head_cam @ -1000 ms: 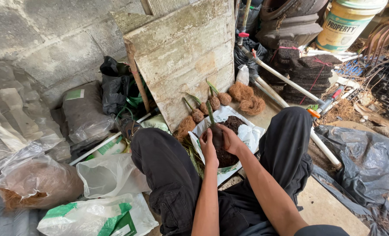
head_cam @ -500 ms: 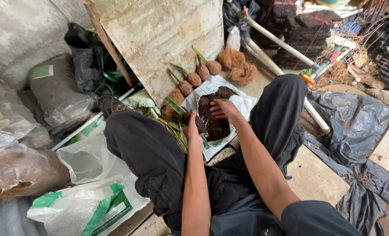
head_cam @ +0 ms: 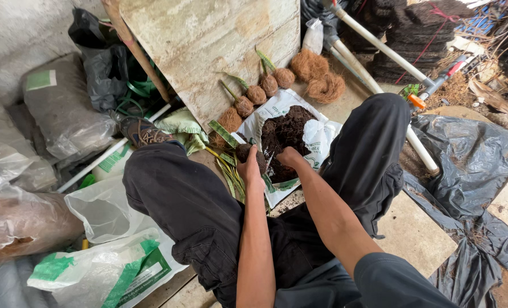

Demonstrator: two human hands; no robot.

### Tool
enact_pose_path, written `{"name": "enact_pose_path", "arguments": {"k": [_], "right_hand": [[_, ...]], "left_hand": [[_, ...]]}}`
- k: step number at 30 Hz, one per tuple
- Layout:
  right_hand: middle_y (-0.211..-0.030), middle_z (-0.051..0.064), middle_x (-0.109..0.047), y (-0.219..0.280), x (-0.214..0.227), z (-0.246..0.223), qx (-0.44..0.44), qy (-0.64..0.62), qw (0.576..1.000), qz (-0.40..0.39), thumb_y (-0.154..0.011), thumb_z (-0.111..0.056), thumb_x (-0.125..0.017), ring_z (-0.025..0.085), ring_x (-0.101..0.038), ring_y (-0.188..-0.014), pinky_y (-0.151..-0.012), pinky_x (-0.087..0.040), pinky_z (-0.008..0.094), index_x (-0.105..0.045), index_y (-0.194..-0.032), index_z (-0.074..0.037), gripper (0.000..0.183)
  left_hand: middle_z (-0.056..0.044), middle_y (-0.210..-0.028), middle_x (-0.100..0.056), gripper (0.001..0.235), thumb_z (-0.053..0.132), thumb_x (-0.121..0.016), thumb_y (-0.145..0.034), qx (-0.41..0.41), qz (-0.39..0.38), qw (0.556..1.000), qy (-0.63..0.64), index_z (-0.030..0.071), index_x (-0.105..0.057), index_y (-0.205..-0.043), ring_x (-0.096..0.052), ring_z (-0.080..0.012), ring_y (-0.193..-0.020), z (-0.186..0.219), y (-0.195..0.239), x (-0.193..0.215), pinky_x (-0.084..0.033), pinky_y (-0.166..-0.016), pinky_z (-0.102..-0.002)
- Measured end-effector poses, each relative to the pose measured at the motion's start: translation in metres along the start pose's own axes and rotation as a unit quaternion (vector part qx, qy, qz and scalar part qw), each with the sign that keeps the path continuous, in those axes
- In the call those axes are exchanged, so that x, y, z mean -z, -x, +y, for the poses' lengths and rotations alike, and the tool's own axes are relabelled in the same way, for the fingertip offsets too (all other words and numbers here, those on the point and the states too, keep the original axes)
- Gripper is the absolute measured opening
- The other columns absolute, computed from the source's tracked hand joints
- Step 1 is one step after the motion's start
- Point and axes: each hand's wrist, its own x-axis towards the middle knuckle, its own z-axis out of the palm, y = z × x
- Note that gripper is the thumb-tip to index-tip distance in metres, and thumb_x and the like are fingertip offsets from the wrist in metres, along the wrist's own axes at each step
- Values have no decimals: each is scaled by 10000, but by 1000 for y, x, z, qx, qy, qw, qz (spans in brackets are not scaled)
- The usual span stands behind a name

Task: The person sits on the ground and wraps a small plant with a sprout in a fibrous material. They hold the plant, pack soil around its base, and then wrap the fibrous material around the root ball, securing it by hand.

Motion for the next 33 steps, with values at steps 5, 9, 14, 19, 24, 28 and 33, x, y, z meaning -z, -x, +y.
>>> {"name": "enact_pose_path", "arguments": {"k": [5, 9, 14, 19, 24, 28, 33], "right_hand": [[-1139, 281, -689, -10, -34, 25, 39, 94, 994, 28, -861, -240, -676, 458, -655, -1047, -912, -551, 514, -706, -1054, 3, 313], [-1319, 290, -599, -17, -49, 35, 57, 73, 991, 101, -851, -233, -699, 465, -584, -1195, -998, -515, 523, -659, -1157, -8, 382], [-1447, 236, -481, -34, -43, 13, 132, 222, 958, 125, -843, -209, -688, 413, -455, -1360, -1079, -459, 513, -561, -1304, -38, 508], [-1546, 281, -365, -56, -38, -4, 194, 294, 928, 122, -832, -309, -723, 414, -345, -1445, -1164, -340, 461, -474, -1385, 47, 703], [-1624, 286, -242, -71, -53, 7, 221, 315, 914, 131, -895, -409, -655, 403, -230, -1518, -1245, -223, 462, -312, -1531, 77, 870], [-1633, 305, -237, -54, -78, 28, 223, 288, 910, 199, -945, -390, -610, 415, -252, -1505, -1220, -241, 481, -284, -1541, 128, 855], [-1615, 331, -240, -22, -88, 25, 121, 466, 873, 85, -807, -203, -762, 434, -245, -1514, -1244, -234, 440, -230, -1582, 134, 998]], "left_hand": [[-116, -1245, -704, 609, 315, -807, -817, 23, 25, 999, -32, 39, -645, -1335, -696, -243, -1063, -9, 1, 0, -562, -913, -373], [-131, -1244, -709, 605, 301, -824, -809, 6, 38, 999, -30, 28, -647, -1319, -706, -248, -1064, -16, -5, -1, -571, -918, -374], [-121, -1228, -675, 616, 314, -807, -801, 41, 42, 997, -45, 66, -612, -1330, -683, -245, -1054, -24, -10, -1, -571, -904, -377], [-128, -1208, -681, 608, 332, -811, -812, 26, 46, 995, -85, 41, -621, -1310, -672, -244, -1041, -31, -12, -3, -543, -894, -374], [-128, -1166, -692, 571, 321, -812, -817, 46, 51, 993, -91, 31, -623, -1271, -684, -234, -1013, -34, -12, -7, -550, -893, -367], [-115, -1104, -683, 486, 292, -805, -829, 40, 44, 995, -80, 27, -642, -1202, -658, -229, -940, -37, -12, -6, -548, -838, -387], [-100, -1073, -682, 449, 285, -800, -828, 69, 56, 990, -106, 59, -649, -1186, -653, -218, -903, -39, -15, -5, -543, -822, -368]]}}
